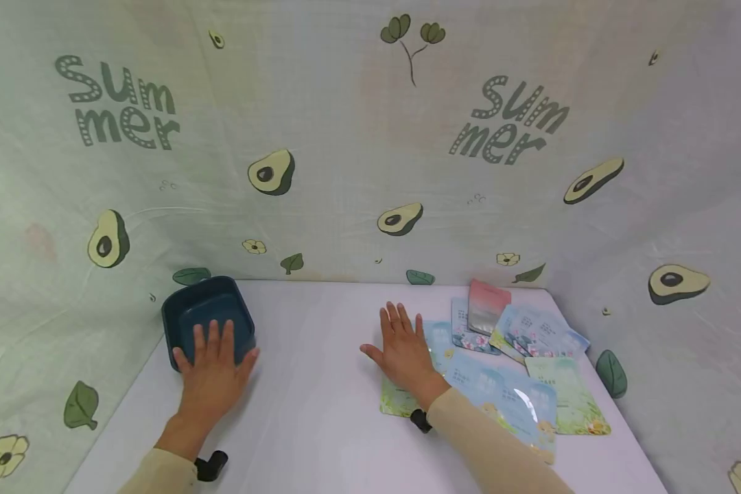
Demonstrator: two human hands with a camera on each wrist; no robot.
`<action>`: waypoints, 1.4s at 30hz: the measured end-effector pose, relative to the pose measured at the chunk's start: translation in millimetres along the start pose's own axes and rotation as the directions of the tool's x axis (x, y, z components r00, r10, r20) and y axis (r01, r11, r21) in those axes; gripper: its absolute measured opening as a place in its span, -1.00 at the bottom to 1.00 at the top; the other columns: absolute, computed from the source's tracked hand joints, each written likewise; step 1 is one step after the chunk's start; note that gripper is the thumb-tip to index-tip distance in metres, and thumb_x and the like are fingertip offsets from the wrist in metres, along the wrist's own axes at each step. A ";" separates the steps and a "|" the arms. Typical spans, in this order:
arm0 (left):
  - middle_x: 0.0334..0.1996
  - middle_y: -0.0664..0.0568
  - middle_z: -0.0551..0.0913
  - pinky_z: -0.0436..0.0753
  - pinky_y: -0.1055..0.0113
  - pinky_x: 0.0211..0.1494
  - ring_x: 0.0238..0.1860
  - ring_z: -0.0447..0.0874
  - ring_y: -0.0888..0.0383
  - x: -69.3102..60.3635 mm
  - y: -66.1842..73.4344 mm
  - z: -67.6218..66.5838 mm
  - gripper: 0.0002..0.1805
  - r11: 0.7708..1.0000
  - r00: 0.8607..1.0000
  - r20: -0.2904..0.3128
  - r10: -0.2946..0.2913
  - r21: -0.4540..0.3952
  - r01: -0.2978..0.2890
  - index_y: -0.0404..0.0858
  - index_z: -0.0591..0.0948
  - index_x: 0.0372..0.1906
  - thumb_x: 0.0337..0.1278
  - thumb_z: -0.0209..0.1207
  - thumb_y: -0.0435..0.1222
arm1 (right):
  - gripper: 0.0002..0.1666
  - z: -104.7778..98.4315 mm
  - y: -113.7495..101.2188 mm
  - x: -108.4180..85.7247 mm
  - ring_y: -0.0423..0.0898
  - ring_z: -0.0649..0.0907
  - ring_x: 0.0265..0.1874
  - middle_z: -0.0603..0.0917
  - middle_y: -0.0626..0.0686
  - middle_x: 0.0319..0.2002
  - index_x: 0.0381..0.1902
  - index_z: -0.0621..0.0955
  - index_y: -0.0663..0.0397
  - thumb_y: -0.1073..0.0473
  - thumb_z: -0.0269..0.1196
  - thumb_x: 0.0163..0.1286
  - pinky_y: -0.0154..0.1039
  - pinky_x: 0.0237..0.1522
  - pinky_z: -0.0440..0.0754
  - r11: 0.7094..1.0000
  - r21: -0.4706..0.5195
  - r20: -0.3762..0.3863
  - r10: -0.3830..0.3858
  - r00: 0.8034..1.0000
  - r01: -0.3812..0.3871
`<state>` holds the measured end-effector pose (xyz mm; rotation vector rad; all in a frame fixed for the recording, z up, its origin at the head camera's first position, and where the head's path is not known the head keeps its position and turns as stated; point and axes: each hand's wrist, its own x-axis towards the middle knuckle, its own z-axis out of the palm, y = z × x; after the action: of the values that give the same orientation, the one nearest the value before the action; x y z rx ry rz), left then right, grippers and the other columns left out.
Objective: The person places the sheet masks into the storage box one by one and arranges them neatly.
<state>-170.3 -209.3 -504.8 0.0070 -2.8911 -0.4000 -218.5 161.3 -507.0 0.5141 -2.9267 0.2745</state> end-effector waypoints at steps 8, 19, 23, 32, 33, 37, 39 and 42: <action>0.58 -0.68 -0.30 -0.18 -0.59 0.52 0.61 -0.38 -0.61 29.5 -72.1 -3.9 0.03 0.968 0.967 0.147 -0.209 -0.109 0.226 -0.70 -0.17 0.58 0.66 -0.18 0.16 | 0.04 17.4 -75.0 43.3 0.16 0.13 0.68 0.13 0.20 0.69 0.67 0.16 0.22 -0.46 -0.08 0.62 0.28 0.62 0.16 0.988 0.036 0.091 -0.156 0.984 0.153; 0.58 -0.69 -0.25 -0.07 -0.44 0.61 0.62 -0.31 -0.59 19.4 -24.9 17.3 0.08 0.996 0.980 0.198 0.001 -0.092 0.018 -0.75 -0.12 0.56 0.61 -0.02 0.14 | 0.03 26.2 -106.4 45.3 0.09 0.10 0.70 0.11 0.15 0.70 0.70 0.12 0.16 -0.45 -0.09 0.63 0.23 0.64 0.15 0.980 0.080 0.164 -0.192 0.968 0.180; 0.62 -0.60 -0.15 0.00 -0.39 0.63 0.65 -0.25 -0.51 -0.2 9.3 21.5 0.09 0.988 0.970 0.205 0.127 -0.108 -0.107 -0.67 -0.02 0.59 0.54 0.08 0.18 | 0.04 21.2 -88.9 31.1 0.13 0.10 0.70 0.11 0.19 0.69 0.69 0.12 0.22 -0.44 -0.06 0.63 0.27 0.63 0.13 0.979 0.168 0.144 -0.140 0.980 0.115; 0.68 -0.42 -0.07 0.07 -0.27 0.67 0.71 -0.19 -0.34 -30.3 58.6 32.9 0.13 0.961 0.939 0.220 0.266 -0.133 -0.241 -0.54 0.06 0.64 0.45 0.12 0.28 | 0.07 9.2 -53.8 -8.0 0.22 0.13 0.67 0.11 0.31 0.67 0.67 0.09 0.35 -0.39 -0.01 0.64 0.33 0.60 0.15 0.969 0.245 0.122 -0.041 0.992 0.010; 0.68 -0.40 -0.08 0.07 -0.25 0.68 0.71 -0.19 -0.32 -31.1 61.9 33.6 0.13 0.961 0.938 0.222 0.266 -0.132 -0.241 -0.53 0.06 0.64 0.45 0.11 0.29 | 0.07 8.4 -51.8 -10.6 0.22 0.13 0.68 0.11 0.32 0.67 0.67 0.08 0.35 -0.39 -0.02 0.64 0.33 0.60 0.14 0.969 0.247 0.126 -0.033 0.991 0.001; 0.69 -0.38 -0.07 0.09 -0.23 0.68 0.72 -0.18 -0.29 -33.3 71.0 35.6 0.14 0.955 0.931 0.226 0.286 -0.142 -0.259 -0.51 0.06 0.65 0.45 0.07 0.33 | 0.05 6.4 -47.0 -17.7 0.22 0.13 0.68 0.12 0.31 0.67 0.67 0.11 0.33 -0.39 -0.01 0.64 0.33 0.60 0.14 0.966 0.259 0.135 -0.015 0.991 -0.020; 0.69 -0.38 -0.07 0.09 -0.25 0.67 0.71 -0.17 -0.30 -36.0 72.3 35.1 0.13 0.950 0.925 0.231 0.302 -0.158 -0.271 -0.51 0.06 0.64 0.47 0.01 0.34 | 0.03 6.0 -45.9 -19.6 0.22 0.13 0.68 0.13 0.31 0.67 0.66 0.12 0.33 -0.36 0.01 0.65 0.34 0.60 0.15 0.964 0.265 0.137 -0.015 0.990 -0.022; 0.68 -0.38 -0.03 0.07 -0.32 0.65 0.71 -0.13 -0.31 -41.9 68.8 31.7 0.08 0.950 0.924 0.233 0.302 -0.153 -0.272 -0.51 0.09 0.64 0.53 -0.04 0.32 | 0.01 6.5 -44.3 -20.6 0.23 0.12 0.68 0.12 0.32 0.67 0.66 0.12 0.34 -0.32 0.03 0.66 0.34 0.59 0.17 0.963 0.268 0.147 -0.025 0.989 -0.015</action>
<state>-134.5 -133.2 -525.2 -0.5202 -3.0425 -0.5503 -184.6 125.6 -510.4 0.6027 -3.0485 0.6680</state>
